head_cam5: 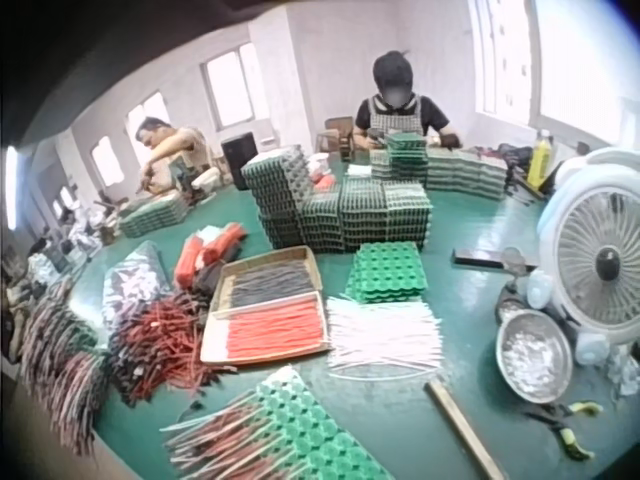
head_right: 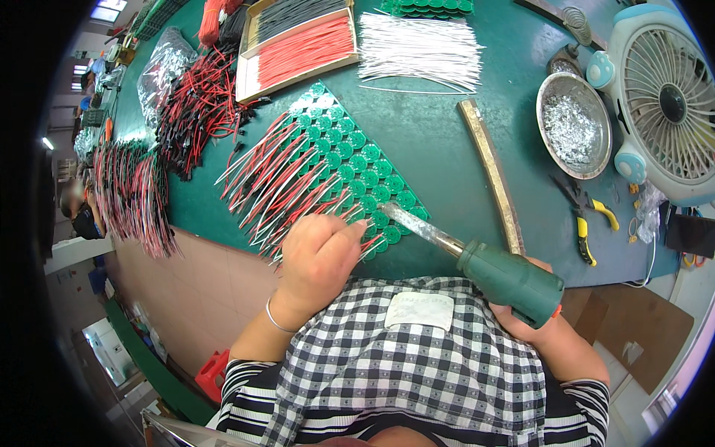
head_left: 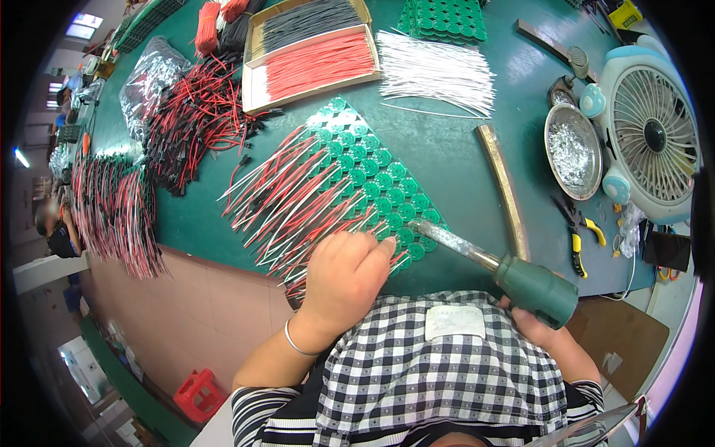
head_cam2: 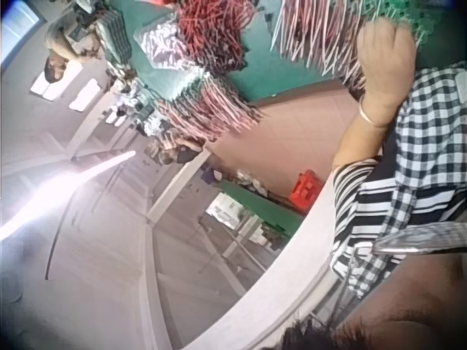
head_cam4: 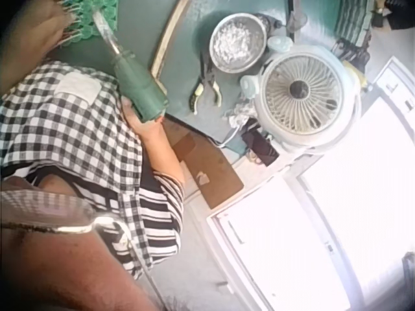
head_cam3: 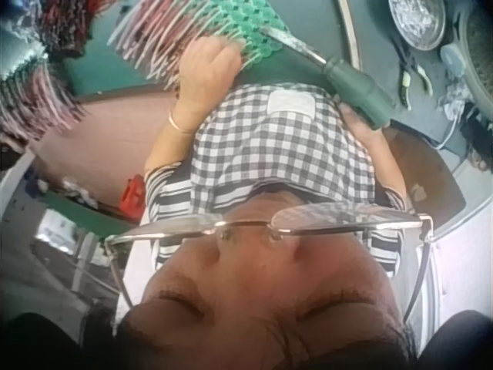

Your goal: The person solders wires onto a circuit board, positioning wires onto the board by hand and attaching them with a handheld soldering tool.

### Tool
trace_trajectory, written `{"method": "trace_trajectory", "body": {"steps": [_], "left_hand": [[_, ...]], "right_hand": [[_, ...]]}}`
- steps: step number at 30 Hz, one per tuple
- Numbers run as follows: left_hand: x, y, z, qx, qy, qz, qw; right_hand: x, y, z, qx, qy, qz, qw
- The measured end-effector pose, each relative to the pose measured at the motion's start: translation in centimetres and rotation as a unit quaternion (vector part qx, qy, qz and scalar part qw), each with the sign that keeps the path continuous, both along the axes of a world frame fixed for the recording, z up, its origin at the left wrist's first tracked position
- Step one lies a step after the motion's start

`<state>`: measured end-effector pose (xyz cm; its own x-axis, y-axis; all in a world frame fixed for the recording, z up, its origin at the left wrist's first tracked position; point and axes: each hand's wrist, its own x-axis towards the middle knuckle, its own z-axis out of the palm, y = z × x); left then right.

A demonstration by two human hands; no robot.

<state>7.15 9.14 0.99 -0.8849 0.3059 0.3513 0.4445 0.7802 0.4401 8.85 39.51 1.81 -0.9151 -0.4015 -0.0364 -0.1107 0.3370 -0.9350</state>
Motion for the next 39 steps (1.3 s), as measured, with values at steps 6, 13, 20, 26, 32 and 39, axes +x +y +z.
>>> {"method": "trace_trajectory", "body": {"steps": [6, 13, 20, 26, 32, 39], "left_hand": [[0.25, 0.15, -0.5, -0.007, 0.002, -0.007, 1.0], [0.26, 0.08, -0.69, -0.008, -0.006, -0.009, 1.0], [0.13, 0.09, -0.77, -0.01, -0.004, -0.004, 1.0], [0.01, 0.23, -0.7, -0.001, 0.004, 0.003, 1.0], [0.18, 0.27, -0.66, -0.002, 0.004, 0.007, 1.0], [0.09, 0.38, -0.5, -0.002, -0.001, 0.007, 1.0]], "right_hand": [[-0.16, 0.15, 0.05, 0.078, 0.094, 0.049, 0.991], [0.03, 0.06, -0.12, 0.113, 0.104, 0.051, 0.987], [-0.18, -0.21, 0.03, 0.085, 0.066, 0.055, 0.993], [-0.01, -0.16, -0.37, 0.101, 0.118, 0.051, 0.987], [-0.56, 0.13, 0.0, 0.109, 0.128, 0.107, 0.98], [-0.34, -0.04, -0.09, 0.112, 0.128, 0.081, 0.982]]}}
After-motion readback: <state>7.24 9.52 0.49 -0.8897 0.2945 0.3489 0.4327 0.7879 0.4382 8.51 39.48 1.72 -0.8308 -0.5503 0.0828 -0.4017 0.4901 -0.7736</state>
